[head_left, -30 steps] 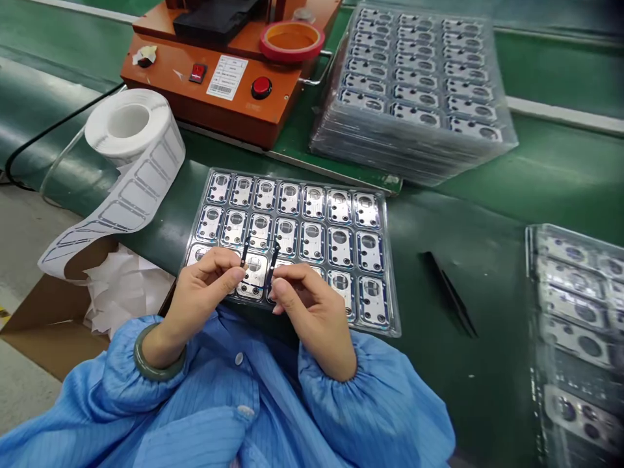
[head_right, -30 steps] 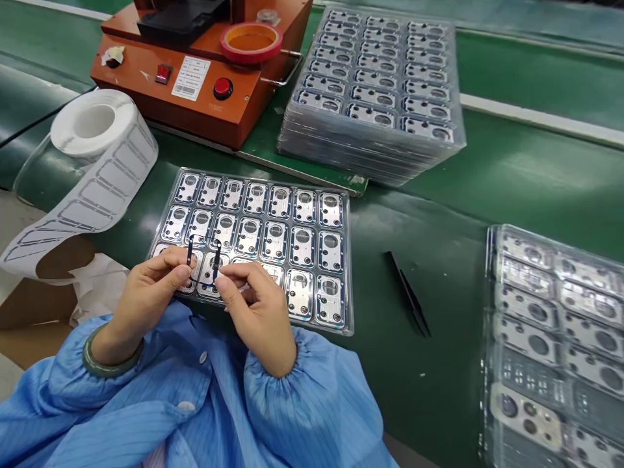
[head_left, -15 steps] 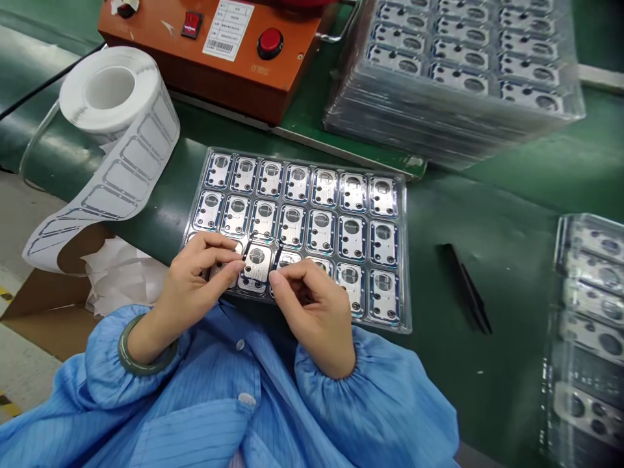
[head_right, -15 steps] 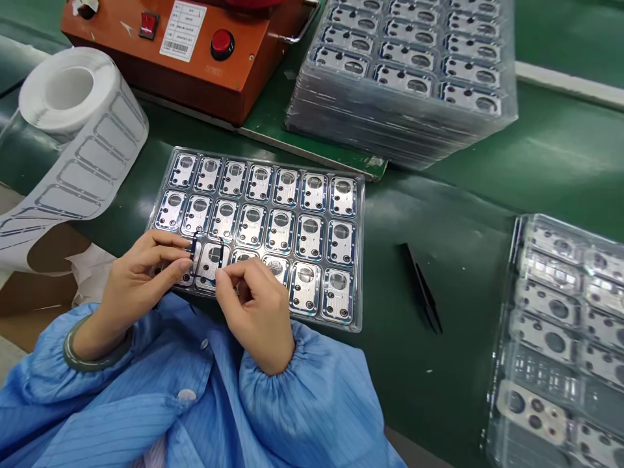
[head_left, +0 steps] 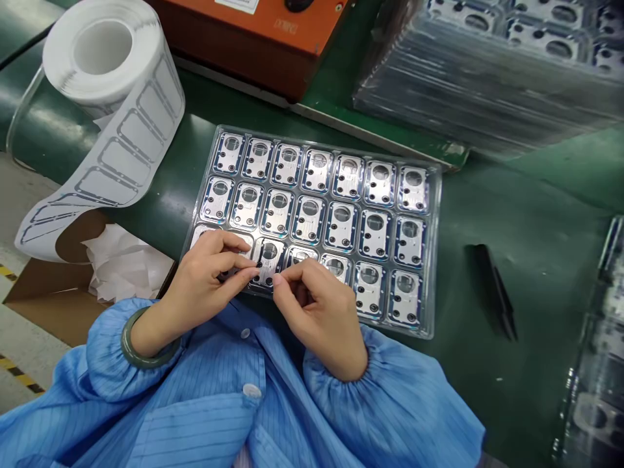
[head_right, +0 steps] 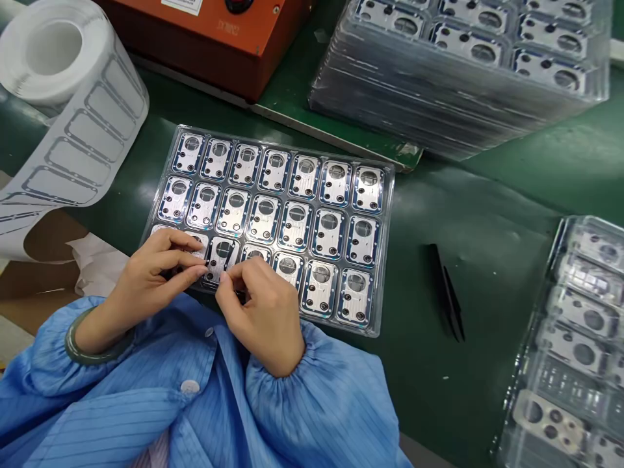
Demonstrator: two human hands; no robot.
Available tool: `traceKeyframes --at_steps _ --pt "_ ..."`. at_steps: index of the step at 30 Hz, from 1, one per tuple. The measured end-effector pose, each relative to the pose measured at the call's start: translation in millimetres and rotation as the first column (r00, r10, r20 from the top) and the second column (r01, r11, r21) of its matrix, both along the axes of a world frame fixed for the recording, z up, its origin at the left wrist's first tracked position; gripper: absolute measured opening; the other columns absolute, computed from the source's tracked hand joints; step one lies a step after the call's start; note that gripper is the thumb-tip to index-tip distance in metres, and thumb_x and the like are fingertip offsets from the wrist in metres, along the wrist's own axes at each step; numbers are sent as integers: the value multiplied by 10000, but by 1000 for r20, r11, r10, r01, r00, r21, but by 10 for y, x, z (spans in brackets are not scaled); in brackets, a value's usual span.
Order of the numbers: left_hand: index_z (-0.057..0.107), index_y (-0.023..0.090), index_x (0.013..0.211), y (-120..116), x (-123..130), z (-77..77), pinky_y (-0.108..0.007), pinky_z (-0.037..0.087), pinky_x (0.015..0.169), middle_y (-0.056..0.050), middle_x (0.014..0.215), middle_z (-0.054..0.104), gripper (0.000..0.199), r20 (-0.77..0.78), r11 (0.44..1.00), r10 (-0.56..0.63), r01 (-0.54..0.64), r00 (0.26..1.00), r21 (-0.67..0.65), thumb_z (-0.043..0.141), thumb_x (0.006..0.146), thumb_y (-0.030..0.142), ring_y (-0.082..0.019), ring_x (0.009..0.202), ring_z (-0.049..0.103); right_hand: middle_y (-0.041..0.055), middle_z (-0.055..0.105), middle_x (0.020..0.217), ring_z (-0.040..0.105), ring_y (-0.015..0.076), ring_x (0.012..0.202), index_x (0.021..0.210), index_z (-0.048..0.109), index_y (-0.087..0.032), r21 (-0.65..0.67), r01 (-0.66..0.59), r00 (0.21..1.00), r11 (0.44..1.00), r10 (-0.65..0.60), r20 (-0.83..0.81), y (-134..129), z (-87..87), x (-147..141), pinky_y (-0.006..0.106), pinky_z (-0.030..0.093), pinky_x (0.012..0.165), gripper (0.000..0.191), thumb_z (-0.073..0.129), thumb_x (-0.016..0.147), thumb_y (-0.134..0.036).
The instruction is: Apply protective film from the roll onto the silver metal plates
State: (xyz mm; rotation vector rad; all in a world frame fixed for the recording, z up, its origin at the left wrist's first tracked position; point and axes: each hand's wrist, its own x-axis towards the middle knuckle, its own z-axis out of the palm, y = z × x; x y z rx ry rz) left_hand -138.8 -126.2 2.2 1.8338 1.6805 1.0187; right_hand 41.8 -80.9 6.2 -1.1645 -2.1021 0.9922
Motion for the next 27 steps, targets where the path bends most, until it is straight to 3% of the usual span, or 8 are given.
traceKeyframes --at_steps 27 --pt "678 191 811 11 25 11 -333 473 776 -58 935 649 76 -99 999 -19 22 995 23 622 839 233 -174 888 588 -12 541 633 492 105 550 673 540 -198 13 -10 999 1000 10 52 12 -12 -13 250 354 510 167 553 839 -195"
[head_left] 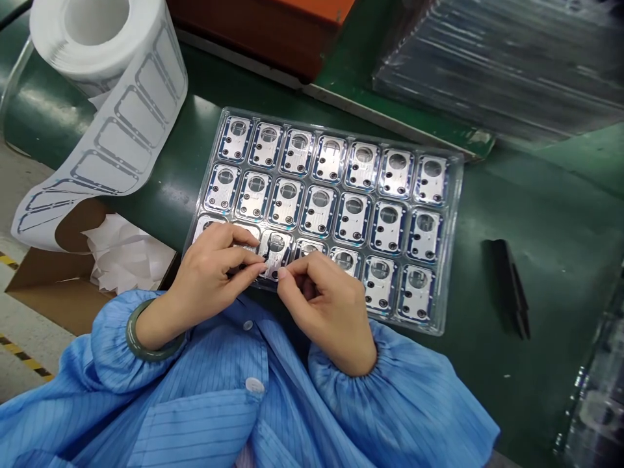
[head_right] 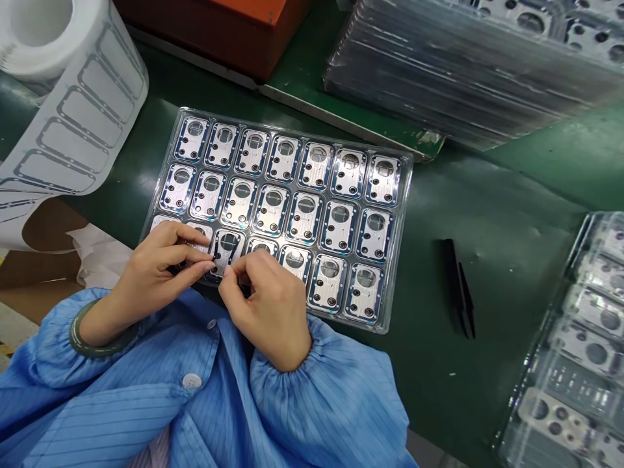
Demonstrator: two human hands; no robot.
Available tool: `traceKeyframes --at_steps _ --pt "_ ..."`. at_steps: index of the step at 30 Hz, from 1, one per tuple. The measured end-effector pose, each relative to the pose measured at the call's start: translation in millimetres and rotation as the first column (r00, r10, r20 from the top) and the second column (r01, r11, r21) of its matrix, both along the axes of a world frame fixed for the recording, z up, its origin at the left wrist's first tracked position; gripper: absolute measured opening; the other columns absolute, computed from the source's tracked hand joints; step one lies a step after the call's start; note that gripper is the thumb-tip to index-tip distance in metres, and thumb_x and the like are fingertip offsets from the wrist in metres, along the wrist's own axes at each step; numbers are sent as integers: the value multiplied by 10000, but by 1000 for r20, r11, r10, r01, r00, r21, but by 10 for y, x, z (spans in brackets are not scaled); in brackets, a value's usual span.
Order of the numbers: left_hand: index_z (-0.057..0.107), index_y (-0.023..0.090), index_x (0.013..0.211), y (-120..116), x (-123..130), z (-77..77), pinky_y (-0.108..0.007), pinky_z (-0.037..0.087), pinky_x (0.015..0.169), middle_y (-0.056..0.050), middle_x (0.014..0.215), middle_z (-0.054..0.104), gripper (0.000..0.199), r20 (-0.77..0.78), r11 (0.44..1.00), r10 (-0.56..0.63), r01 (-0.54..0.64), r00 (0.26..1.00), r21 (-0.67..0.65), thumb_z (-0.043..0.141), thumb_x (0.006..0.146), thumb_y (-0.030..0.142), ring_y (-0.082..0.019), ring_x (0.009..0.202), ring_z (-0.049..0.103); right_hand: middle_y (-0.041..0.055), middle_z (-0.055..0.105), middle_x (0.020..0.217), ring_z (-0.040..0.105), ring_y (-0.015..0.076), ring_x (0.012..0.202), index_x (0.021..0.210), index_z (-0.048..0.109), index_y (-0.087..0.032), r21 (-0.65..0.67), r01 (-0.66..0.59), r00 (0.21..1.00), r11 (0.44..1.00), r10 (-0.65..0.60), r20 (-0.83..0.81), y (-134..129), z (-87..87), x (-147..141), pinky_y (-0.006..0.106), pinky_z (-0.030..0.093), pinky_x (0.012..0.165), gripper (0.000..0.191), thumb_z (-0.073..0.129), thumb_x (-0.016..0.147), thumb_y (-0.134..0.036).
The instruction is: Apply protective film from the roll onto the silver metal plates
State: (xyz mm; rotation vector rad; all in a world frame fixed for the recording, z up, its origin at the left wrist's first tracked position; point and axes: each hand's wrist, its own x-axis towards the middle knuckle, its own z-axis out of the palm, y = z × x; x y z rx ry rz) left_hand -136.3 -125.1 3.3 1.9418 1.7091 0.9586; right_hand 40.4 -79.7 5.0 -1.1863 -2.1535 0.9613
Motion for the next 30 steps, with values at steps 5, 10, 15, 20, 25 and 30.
traceKeyframes --at_steps 5,10,15,20,25,30 --pt "678 188 817 1 3 -2 -333 473 777 -59 935 651 72 -15 1000 -4 4 1000 10 623 839 228 -174 888 588 -10 537 630 495 108 555 666 530 -196 14 -4 1000 1000 4 14 -1 8 -3 253 349 512 170 554 834 -191" --pt "682 201 819 -1 4 4 -338 473 773 -56 932 653 78 -24 1000 -1 1 1000 0 617 842 236 -179 884 587 -11 543 631 496 110 556 669 529 -203 24 -2 1000 1000 2 23 -1 10 -10 252 348 509 170 545 838 -191" --pt "683 201 823 1 3 -8 -340 466 762 -54 929 652 76 -43 1000 -3 4 999 11 616 842 233 -179 875 578 -7 546 632 491 111 553 676 521 -203 71 -10 999 997 8 37 -8 -8 -16 254 335 498 171 540 846 -197" --pt "677 182 830 2 -3 -26 -328 462 759 -57 920 646 67 -57 999 -20 22 998 30 624 839 222 -171 866 571 0 551 642 503 117 567 683 524 -199 73 -30 999 997 27 47 -9 7 -9 257 336 502 166 549 847 -195" --pt "671 192 840 -1 -13 -33 -334 464 775 -57 952 645 75 -82 999 -26 28 996 27 615 847 241 -177 888 576 4 562 655 516 122 582 704 537 -196 65 -76 995 995 71 73 3 38 8 257 346 511 161 538 864 -203" --pt "668 187 846 2 -20 -38 -342 461 787 -68 975 644 89 -110 999 -36 39 993 25 606 853 250 -186 902 573 11 580 671 532 126 595 746 574 -190 91 -118 986 989 106 127 -5 70 44 260 364 532 156 528 892 -223"
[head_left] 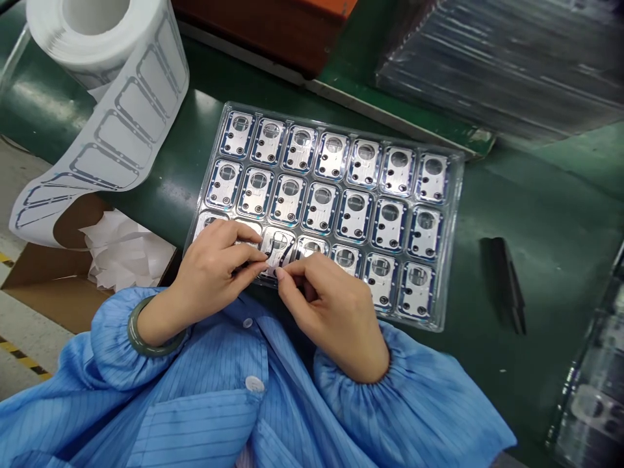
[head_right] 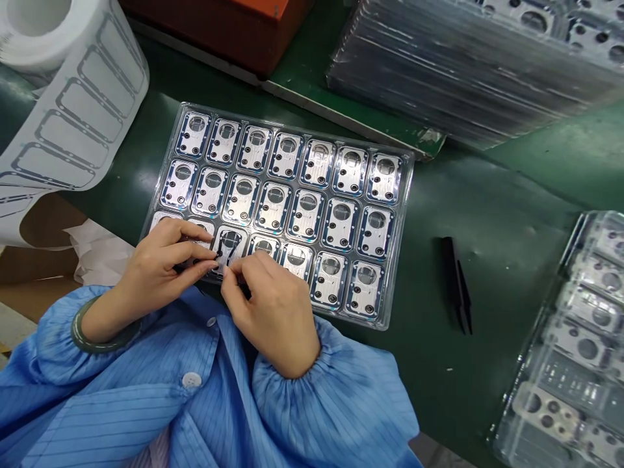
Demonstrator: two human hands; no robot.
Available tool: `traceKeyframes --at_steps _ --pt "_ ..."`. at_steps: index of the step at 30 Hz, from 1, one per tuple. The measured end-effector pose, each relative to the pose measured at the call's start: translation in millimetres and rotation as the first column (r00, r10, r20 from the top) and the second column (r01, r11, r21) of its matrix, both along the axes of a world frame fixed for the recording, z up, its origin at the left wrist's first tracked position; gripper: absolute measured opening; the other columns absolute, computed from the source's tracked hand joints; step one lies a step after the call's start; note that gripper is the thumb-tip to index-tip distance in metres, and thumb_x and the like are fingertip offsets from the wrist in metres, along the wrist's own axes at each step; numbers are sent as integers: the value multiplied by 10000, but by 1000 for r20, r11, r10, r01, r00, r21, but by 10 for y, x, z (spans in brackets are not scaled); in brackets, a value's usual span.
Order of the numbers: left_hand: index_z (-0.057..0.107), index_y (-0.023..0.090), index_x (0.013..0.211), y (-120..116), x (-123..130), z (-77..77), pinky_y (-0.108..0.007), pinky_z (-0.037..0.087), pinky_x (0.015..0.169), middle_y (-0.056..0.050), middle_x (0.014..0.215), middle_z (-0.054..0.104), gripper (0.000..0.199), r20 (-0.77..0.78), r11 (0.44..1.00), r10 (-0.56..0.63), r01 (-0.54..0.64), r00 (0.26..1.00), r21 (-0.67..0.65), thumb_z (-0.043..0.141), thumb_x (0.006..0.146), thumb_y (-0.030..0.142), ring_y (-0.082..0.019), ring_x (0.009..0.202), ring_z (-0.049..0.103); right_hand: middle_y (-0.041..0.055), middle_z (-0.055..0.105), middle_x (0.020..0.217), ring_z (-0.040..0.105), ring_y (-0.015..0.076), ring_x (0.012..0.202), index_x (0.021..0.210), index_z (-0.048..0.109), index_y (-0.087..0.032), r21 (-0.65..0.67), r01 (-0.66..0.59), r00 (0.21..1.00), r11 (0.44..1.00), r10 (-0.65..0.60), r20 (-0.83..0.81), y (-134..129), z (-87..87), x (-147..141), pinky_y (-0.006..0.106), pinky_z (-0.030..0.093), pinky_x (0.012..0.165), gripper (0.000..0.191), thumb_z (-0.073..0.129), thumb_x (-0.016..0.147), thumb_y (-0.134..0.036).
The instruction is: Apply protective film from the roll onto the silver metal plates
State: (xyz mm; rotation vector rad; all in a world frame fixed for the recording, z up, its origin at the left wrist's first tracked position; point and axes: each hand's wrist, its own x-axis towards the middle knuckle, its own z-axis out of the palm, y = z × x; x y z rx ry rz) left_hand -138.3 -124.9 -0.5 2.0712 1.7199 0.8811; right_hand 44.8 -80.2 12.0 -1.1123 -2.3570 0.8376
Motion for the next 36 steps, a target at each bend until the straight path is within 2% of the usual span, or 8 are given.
traceKeyframes --at_steps 12,36 --pt "660 176 849 7 12 -6 -356 485 781 -75 976 646 84 -40 1000 -2 3 999 27 601 857 235 -190 899 579 5 592 685 542 121 604 768 611 -189 -51 5 999 999 -3 33 30 -11 53 252 364 544 149 533 891 -217" --pt "660 177 834 8 21 -16 -340 474 742 -67 956 647 87 -65 999 17 -15 998 38 604 855 240 -183 866 576 6 597 696 554 119 627 778 605 -185 -5 -2 1000 1000 2 10 40 -56 70 250 373 546 139 538 898 -209"
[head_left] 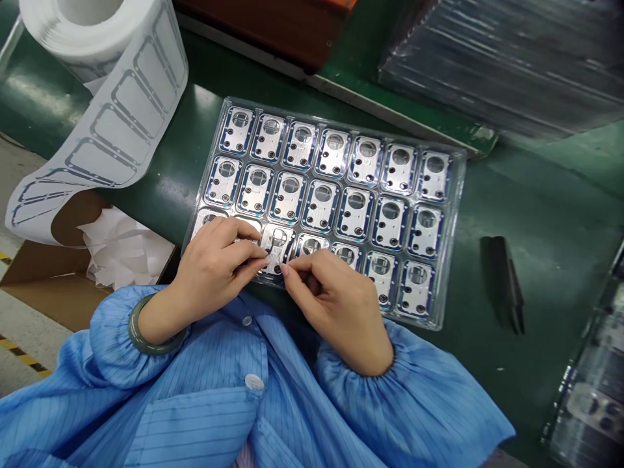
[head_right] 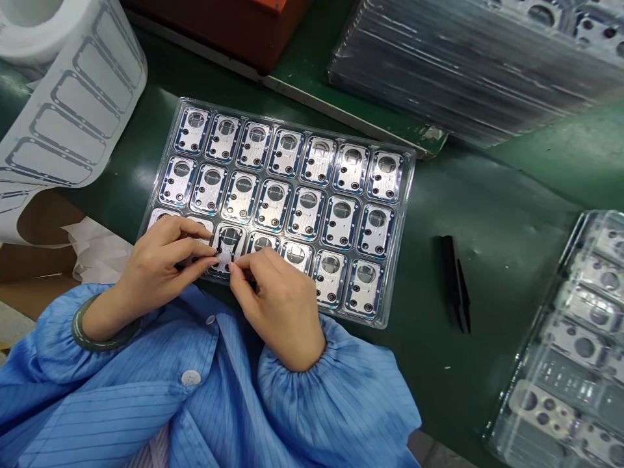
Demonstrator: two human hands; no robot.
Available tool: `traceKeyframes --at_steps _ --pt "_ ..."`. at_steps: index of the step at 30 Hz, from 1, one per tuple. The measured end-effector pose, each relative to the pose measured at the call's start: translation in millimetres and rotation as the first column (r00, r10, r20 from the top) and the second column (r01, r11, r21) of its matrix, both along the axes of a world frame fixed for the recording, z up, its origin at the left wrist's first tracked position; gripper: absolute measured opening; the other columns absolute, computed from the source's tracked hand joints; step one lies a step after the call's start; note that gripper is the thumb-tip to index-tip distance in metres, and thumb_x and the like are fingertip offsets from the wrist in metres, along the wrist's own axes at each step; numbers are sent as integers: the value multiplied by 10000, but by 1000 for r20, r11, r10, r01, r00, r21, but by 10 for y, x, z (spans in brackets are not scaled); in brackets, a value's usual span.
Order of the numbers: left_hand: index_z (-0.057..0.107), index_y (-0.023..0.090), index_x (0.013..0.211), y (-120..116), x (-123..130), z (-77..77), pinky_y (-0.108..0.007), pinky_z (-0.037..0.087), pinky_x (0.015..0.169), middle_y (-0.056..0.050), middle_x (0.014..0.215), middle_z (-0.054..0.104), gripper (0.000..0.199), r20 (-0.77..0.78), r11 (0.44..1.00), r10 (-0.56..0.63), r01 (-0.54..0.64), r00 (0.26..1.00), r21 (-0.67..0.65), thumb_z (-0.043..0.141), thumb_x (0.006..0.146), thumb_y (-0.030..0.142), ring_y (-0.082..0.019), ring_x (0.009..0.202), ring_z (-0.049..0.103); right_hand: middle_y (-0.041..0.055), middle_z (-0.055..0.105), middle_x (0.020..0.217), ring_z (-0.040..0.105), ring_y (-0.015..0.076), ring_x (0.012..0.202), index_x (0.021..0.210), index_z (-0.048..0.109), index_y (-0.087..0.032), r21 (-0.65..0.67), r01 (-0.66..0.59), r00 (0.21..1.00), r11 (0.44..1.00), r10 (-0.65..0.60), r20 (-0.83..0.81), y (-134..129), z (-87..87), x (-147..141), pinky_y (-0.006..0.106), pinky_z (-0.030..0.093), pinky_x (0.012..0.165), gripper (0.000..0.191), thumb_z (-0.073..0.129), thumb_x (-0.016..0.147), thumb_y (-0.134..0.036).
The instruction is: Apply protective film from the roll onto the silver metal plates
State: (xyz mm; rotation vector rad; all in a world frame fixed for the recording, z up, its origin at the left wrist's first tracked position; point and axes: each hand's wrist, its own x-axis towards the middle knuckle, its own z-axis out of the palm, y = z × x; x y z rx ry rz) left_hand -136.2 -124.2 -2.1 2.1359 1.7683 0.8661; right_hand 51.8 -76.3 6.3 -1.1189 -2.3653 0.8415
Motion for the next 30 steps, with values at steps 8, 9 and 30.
traceKeyframes --at_steps 8,9,30 --pt "664 173 834 -2 -7 -8 -342 481 757 -69 952 645 83 10 1000 -3 3 1000 0 612 850 236 -186 879 579 1 585 692 543 117 619 783 601 -190 -28 -20 1000 999 20 -5 16 -3 21 248 381 550 134 539 897 -220" --pt "664 173 835 -3 -6 -8 -342 481 757 -69 952 646 82 8 1000 -3 3 1000 1 613 849 236 -186 879 579 1 583 691 544 117 619 786 602 -190 -30 -22 1000 999 22 -5 18 -4 23 248 382 550 131 540 897 -220" --pt "653 184 835 -2 0 -5 -350 478 764 -68 958 646 76 -13 1000 2 -2 1000 3 608 850 243 -192 889 588 7 584 706 534 118 620 771 583 -193 -30 -49 999 998 49 22 34 -4 41 242 360 538 124 537 887 -199"
